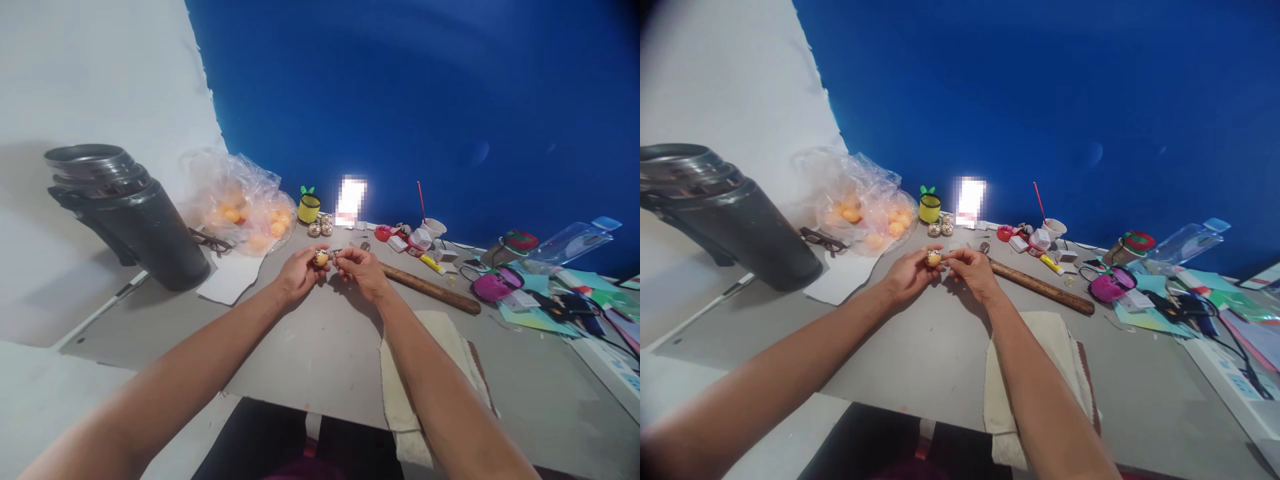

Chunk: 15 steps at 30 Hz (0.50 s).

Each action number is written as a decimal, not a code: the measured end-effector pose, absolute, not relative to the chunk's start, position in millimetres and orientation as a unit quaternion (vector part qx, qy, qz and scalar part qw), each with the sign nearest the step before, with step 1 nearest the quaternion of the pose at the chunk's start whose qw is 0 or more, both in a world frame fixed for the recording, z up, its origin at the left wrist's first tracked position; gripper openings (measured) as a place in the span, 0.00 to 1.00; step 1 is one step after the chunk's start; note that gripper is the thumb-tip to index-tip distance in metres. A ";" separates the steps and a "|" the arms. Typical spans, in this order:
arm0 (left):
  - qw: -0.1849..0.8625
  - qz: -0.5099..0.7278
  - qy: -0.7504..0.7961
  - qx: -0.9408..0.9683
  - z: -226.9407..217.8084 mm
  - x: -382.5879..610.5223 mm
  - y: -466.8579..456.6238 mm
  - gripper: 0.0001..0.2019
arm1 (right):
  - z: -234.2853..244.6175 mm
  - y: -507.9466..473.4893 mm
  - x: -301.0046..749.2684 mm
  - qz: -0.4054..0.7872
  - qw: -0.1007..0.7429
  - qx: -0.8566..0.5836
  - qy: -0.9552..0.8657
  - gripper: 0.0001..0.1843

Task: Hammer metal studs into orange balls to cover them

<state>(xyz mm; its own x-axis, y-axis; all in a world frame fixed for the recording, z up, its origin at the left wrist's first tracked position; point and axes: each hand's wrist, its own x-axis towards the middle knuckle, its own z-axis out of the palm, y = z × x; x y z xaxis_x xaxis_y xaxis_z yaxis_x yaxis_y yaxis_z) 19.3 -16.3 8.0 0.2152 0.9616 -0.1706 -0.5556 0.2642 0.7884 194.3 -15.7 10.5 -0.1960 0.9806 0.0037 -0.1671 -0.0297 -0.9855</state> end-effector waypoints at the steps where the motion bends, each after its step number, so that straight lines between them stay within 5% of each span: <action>1: 0.717 0.530 0.334 0.306 7.4 19.2 -16.6 0.09 | 10.8 -16.2 194.1 0.591 0.484 -0.405 -0.502 0.24; 15: 0.623 0.477 0.391 0.482 1.8 19.4 -20.6 0.21 | 11.0 -15.3 197.2 0.583 0.483 -0.415 -0.505 0.22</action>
